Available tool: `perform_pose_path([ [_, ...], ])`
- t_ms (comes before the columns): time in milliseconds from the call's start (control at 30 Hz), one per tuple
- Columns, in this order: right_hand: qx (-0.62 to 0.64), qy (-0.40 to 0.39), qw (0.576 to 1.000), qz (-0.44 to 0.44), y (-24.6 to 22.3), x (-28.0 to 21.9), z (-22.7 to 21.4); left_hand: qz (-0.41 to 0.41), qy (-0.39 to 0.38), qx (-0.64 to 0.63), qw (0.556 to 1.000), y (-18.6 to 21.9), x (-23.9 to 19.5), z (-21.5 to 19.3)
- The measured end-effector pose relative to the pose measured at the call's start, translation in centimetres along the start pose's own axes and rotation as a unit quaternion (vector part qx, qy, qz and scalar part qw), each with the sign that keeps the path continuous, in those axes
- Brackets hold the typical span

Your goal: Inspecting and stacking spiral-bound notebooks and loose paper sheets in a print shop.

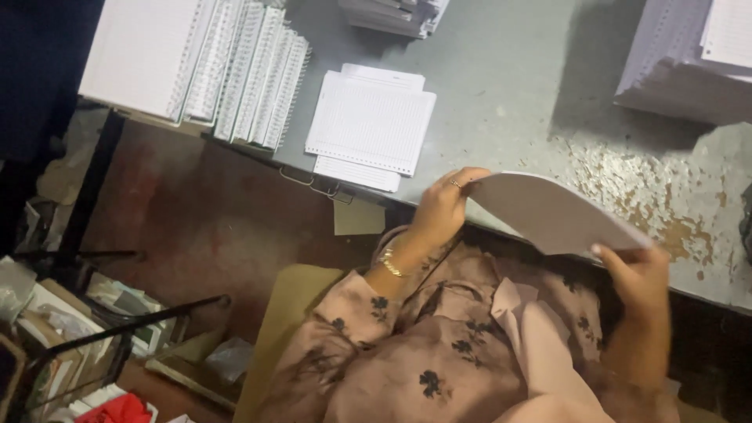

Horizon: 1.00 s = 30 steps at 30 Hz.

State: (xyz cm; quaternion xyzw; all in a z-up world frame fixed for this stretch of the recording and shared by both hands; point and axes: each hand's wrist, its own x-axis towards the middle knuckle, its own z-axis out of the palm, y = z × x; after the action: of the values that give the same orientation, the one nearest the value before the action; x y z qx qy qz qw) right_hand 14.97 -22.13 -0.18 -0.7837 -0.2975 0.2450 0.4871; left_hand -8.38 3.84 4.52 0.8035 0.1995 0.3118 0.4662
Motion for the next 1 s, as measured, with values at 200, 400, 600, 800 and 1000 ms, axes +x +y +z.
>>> perform_pose_path([
  [200,-0.119,-0.258,0.952,-0.114,-9.4,-0.5,2.0,0.100,-0.068,0.231,0.965,4.6,-0.8,-7.0],
  [400,-0.240,-0.237,0.916,-0.216,-15.2,-0.6,9.3,0.053,-0.036,0.314,0.947,5.4,-2.1,-13.0],
  [600,-0.190,-0.187,0.947,-0.179,-17.6,2.1,17.3,0.025,0.043,0.339,0.939,1.6,-3.4,-18.8],
  [800,0.086,-0.193,0.976,0.054,-11.7,10.8,24.4,-0.087,0.100,0.285,0.949,3.2,-3.3,-24.8],
  [1000,0.118,-0.145,0.980,0.067,-8.8,14.9,30.9,-0.149,0.043,0.242,0.958,-7.4,-3.2,-23.2],
])
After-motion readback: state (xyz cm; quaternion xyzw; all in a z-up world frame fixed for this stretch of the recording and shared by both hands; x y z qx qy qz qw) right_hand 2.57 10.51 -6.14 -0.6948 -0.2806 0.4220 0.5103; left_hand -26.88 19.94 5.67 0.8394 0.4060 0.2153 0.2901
